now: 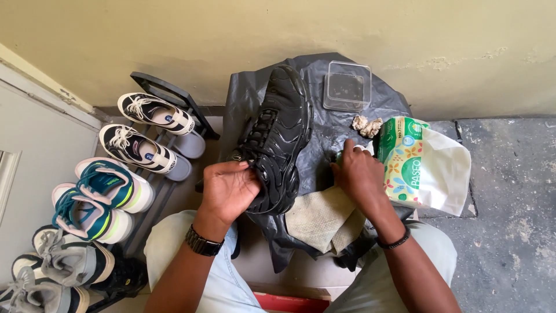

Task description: Cleaning a black sneaker using a cloth, a brush, and a small applicator tool to remove dirt and apply polish.

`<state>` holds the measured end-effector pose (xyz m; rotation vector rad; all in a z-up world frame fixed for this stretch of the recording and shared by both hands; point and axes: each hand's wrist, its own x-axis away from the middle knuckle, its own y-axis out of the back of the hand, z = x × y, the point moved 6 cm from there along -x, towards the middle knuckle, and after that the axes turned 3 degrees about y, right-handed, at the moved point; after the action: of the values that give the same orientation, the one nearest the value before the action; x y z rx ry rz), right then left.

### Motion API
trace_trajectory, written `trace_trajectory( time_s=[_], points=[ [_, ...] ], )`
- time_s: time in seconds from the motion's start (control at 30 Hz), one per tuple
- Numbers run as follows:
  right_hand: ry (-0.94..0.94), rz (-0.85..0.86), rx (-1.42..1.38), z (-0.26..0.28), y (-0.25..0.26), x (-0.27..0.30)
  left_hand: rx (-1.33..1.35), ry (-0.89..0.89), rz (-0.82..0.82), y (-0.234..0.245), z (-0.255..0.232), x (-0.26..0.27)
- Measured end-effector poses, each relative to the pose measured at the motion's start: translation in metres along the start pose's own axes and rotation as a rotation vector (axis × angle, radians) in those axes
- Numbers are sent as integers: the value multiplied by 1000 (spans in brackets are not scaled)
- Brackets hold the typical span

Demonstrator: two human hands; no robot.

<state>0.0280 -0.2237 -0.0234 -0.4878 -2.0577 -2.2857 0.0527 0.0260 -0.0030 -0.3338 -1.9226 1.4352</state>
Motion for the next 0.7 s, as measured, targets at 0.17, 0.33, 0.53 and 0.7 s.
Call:
trace_trajectory(
  time_s=[0.17, 0.33, 0.53, 0.7],
  points=[
    [70, -100, -147, 6, -4, -2, -2, 23, 19, 6, 1, -5],
    [262, -413, -595, 5, 36, 5, 16, 26, 54, 16, 0, -10],
    [261, -654, -1308, -26, 75, 12, 18, 16, 27, 27, -2, -15],
    [52, -387, -1809, -47, 49, -2, 15, 20, -3, 40, -4, -22]
  ],
)
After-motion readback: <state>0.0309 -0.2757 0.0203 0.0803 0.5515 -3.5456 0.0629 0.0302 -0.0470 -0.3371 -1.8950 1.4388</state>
